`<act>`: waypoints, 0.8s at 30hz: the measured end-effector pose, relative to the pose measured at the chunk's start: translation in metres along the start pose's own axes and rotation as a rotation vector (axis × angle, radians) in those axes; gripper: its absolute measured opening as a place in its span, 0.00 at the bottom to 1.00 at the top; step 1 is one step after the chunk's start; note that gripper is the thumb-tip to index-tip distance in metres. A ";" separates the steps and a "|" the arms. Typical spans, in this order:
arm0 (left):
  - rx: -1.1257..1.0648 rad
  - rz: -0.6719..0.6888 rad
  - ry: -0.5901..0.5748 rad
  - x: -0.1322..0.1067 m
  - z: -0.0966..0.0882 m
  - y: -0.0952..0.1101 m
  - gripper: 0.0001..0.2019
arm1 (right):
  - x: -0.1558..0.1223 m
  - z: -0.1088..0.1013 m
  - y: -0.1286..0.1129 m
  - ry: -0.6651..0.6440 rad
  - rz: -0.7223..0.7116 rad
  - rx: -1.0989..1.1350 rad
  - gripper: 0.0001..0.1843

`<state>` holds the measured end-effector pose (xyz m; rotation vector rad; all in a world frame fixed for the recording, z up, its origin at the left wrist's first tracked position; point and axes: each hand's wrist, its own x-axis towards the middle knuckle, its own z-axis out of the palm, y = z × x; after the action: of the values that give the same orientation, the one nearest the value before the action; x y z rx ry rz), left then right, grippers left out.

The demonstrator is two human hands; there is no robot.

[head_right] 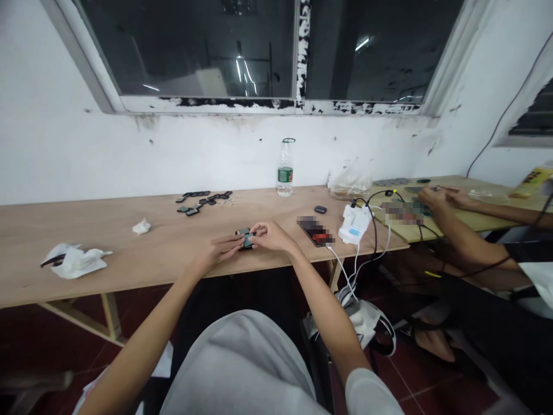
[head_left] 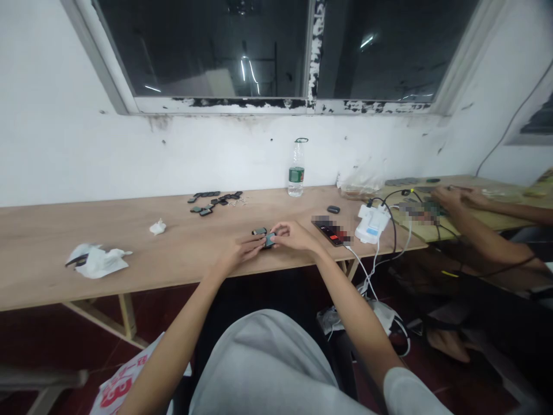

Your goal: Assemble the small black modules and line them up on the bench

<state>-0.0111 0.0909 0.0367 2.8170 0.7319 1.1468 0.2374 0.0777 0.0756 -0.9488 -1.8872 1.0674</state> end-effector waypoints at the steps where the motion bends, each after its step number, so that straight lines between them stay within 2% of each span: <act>1: 0.001 0.000 -0.008 0.000 0.000 0.000 0.16 | 0.000 0.000 0.000 0.004 0.004 -0.002 0.14; 8: 0.015 -0.042 0.015 -0.001 0.005 -0.004 0.15 | 0.000 0.003 -0.002 -0.010 0.032 0.011 0.13; 12: 0.005 -0.062 0.011 0.000 0.000 -0.004 0.16 | 0.003 0.005 0.003 0.005 0.069 0.035 0.12; 17: 0.060 -0.250 -0.010 -0.001 -0.020 -0.009 0.17 | 0.007 -0.006 0.017 0.069 0.145 -0.055 0.10; 21: 0.083 -0.370 -0.100 -0.007 -0.035 -0.026 0.15 | 0.006 -0.023 0.028 0.083 0.225 -0.210 0.09; 24: 0.031 -0.438 -0.165 -0.014 -0.038 -0.040 0.14 | 0.003 -0.030 0.032 0.118 0.262 -0.357 0.05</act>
<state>-0.0609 0.1144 0.0480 2.5409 1.2713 0.8256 0.2697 0.1024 0.0586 -1.4626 -1.9268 0.8083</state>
